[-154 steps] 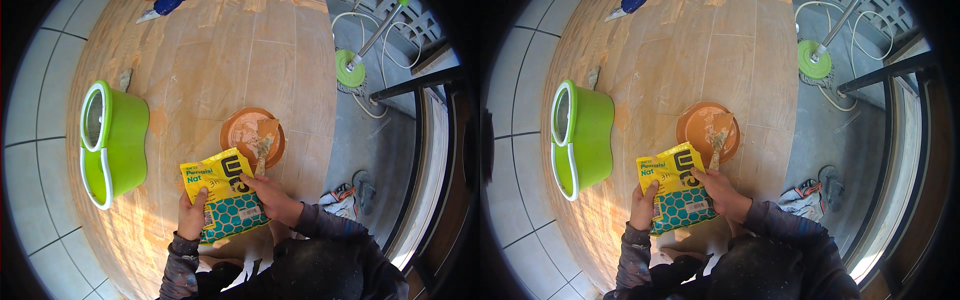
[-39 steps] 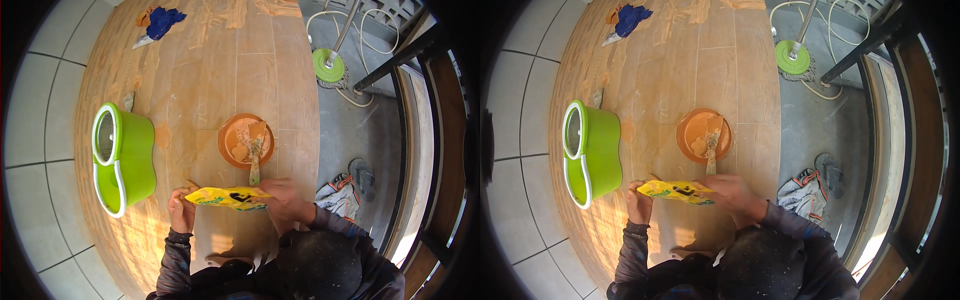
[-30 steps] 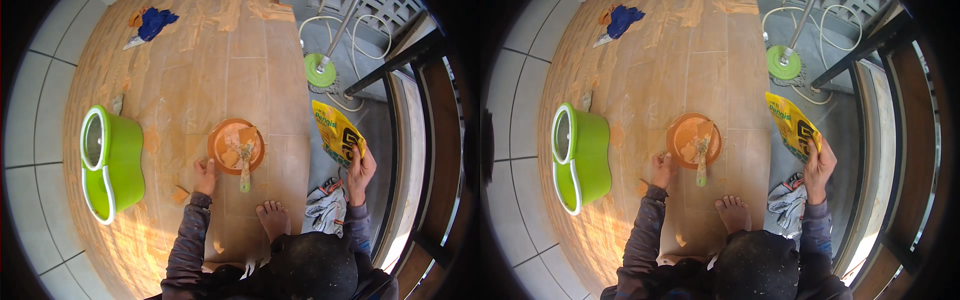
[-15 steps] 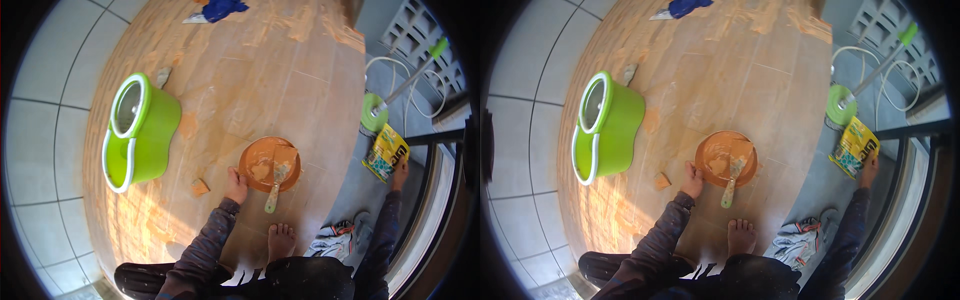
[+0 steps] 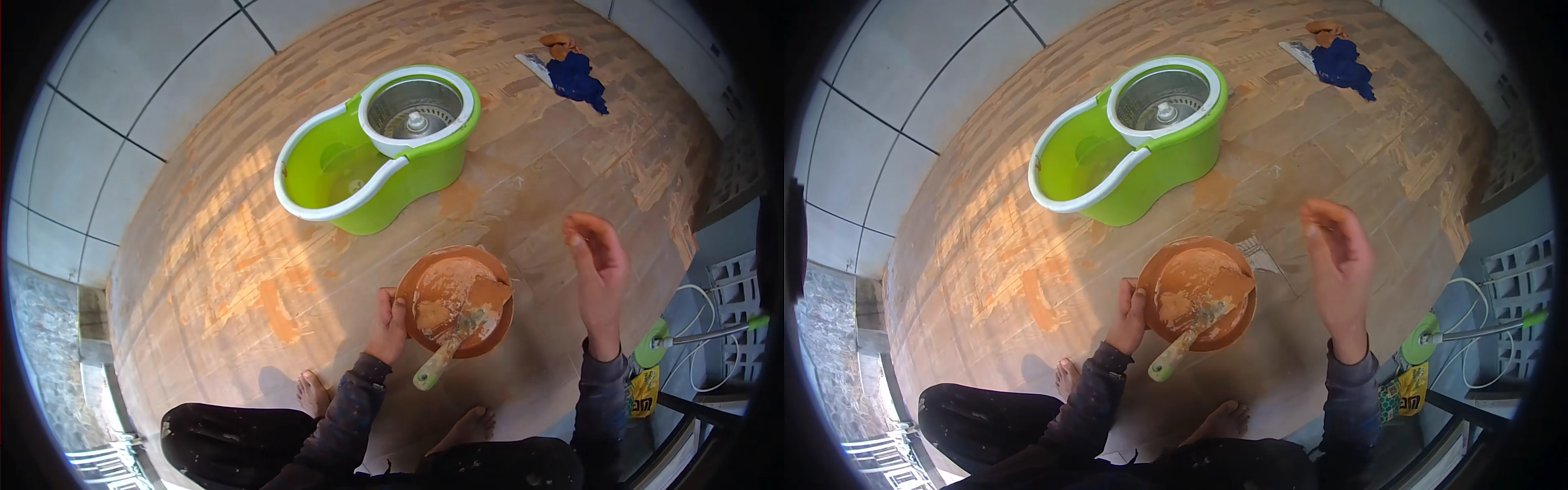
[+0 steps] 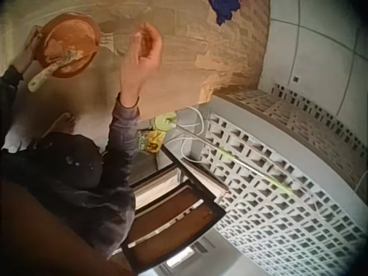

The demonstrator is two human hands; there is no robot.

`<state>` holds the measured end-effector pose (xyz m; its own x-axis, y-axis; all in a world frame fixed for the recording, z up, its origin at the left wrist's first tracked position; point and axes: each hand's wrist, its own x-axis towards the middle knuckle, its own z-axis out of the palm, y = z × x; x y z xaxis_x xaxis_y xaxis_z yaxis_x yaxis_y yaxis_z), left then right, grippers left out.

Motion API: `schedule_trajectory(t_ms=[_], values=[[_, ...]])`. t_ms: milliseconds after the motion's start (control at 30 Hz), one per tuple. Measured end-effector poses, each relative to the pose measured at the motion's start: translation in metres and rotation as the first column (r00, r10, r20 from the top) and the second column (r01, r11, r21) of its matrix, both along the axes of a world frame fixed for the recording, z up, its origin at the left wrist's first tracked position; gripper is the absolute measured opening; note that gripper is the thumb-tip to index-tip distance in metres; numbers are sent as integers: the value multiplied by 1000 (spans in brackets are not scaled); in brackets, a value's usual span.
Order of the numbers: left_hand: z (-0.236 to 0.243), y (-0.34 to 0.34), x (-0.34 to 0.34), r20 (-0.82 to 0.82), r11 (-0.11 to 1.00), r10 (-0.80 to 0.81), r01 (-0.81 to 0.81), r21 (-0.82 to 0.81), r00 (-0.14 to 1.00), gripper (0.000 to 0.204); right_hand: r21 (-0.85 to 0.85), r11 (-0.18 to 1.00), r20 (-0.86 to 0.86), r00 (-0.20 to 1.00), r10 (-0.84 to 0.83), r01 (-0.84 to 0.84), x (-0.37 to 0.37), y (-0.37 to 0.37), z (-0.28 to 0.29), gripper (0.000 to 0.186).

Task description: The person spreads grout into the gaps between floor tiles using a small rectangular tool. They then mix more grout powder from a bag into a bowl with water from a bucket using a putty knife.

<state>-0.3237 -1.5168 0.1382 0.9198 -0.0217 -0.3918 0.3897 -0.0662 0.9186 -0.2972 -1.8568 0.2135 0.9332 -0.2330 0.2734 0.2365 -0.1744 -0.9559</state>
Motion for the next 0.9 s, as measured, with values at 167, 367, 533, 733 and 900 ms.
schedule_trajectory(t_ms=[167, 367, 533, 733, 900], values=[[16, 48, 6, 233, 992, 72, -95, 89, 970, 27, -404, 574, -355, 700, 619, -712, 227, 249, 63, 19], [21, 90, 20, 236, 975, 217, -224, 4, 947, 34, -268, 453, -860, 424, 286, -850, 350, 354, -53, 21], [13, 115, 28, 203, 961, 272, -253, -112, 941, 35, -232, 687, -852, 484, 197, -688, 368, 345, -101, 17], [18, 124, 38, 143, 922, 358, -325, -210, 923, 35, -18, 773, -932, 290, 216, -634, 365, 340, -89, 24], [22, 130, 39, 125, 897, 432, -412, -159, 893, 43, 393, 686, -833, 79, 548, -612, 339, 343, -37, 23]])
